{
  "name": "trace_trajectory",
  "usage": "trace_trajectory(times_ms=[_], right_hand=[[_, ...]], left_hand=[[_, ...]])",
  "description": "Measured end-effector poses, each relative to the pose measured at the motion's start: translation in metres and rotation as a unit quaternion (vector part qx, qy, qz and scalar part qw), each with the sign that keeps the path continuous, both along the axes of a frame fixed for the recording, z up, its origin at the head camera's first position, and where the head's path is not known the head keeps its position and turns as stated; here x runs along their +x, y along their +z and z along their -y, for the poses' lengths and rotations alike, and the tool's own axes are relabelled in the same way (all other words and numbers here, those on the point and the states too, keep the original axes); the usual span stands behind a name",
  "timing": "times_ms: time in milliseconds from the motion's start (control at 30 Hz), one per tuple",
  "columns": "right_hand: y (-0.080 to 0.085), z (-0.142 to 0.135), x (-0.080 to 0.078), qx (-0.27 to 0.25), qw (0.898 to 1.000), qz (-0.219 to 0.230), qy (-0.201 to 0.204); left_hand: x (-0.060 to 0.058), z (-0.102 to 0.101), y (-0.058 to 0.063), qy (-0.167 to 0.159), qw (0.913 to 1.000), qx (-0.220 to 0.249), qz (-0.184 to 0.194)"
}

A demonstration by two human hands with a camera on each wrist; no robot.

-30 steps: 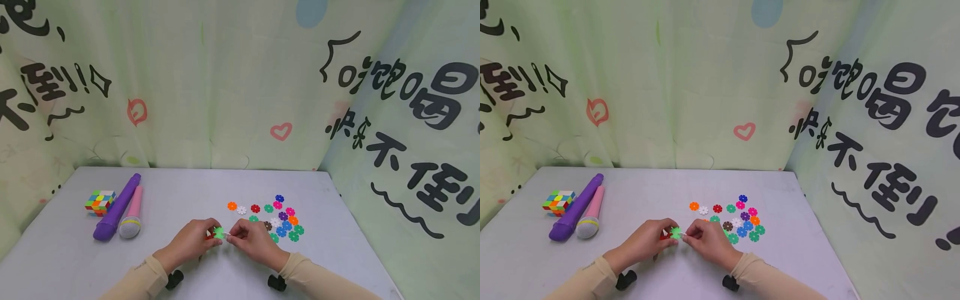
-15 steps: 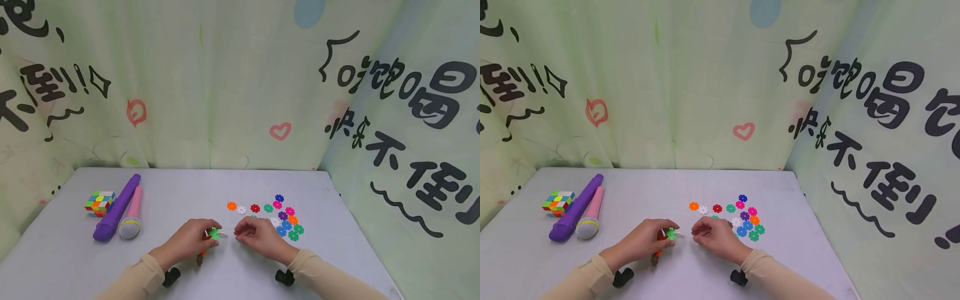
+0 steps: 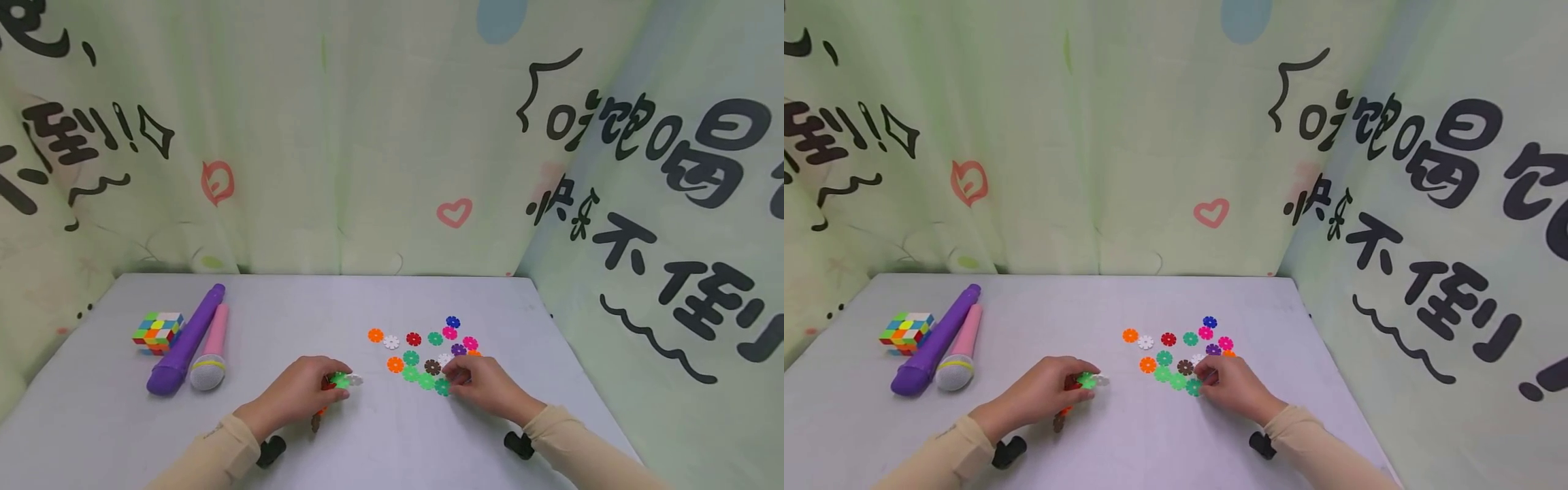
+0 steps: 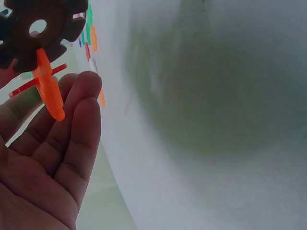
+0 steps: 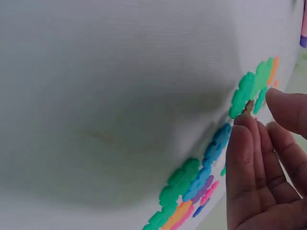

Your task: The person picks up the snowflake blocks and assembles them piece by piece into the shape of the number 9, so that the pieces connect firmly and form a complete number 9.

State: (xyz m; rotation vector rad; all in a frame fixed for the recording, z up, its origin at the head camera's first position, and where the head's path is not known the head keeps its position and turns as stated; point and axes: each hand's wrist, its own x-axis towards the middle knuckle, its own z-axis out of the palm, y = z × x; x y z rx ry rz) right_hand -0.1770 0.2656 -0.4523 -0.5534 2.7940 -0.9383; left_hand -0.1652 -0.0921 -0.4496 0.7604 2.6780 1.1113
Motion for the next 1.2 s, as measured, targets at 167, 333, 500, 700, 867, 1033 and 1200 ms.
trace_trajectory(times_ms=[167,333,500,700,867,1033,1200], right_hand=[[-0.006,0.001,0.001,0.047,0.998,-0.026,0.014],[-0.006,0.007,0.001,0.097,0.994,-0.057,0.016],[-0.005,0.01,0.001,0.123,0.991,-0.055,0.004],[-0.002,0.009,0.0,0.093,0.995,-0.02,-0.026],[0.002,0.009,0.001,0.038,0.999,-0.005,-0.021],[0.007,0.03,0.003,-0.046,0.998,0.038,-0.004],[0.01,0.065,0.005,-0.136,0.986,0.1,0.005]], left_hand=[[0.0,0.0,-0.001,0.002,1.0,0.005,0.002],[0.0,0.0,-0.001,0.007,0.9999,0.001,-0.01],[0.0,-0.001,0.0,0.009,0.9999,-0.007,-0.009],[-0.001,0.0,-0.002,0.008,0.9994,-0.012,-0.032],[-0.001,0.0,-0.003,-0.008,0.9994,0.006,-0.032],[-0.001,0.001,-0.005,-0.013,0.999,0.011,-0.041],[-0.001,0.0,-0.006,-0.022,0.9985,0.027,-0.041]])
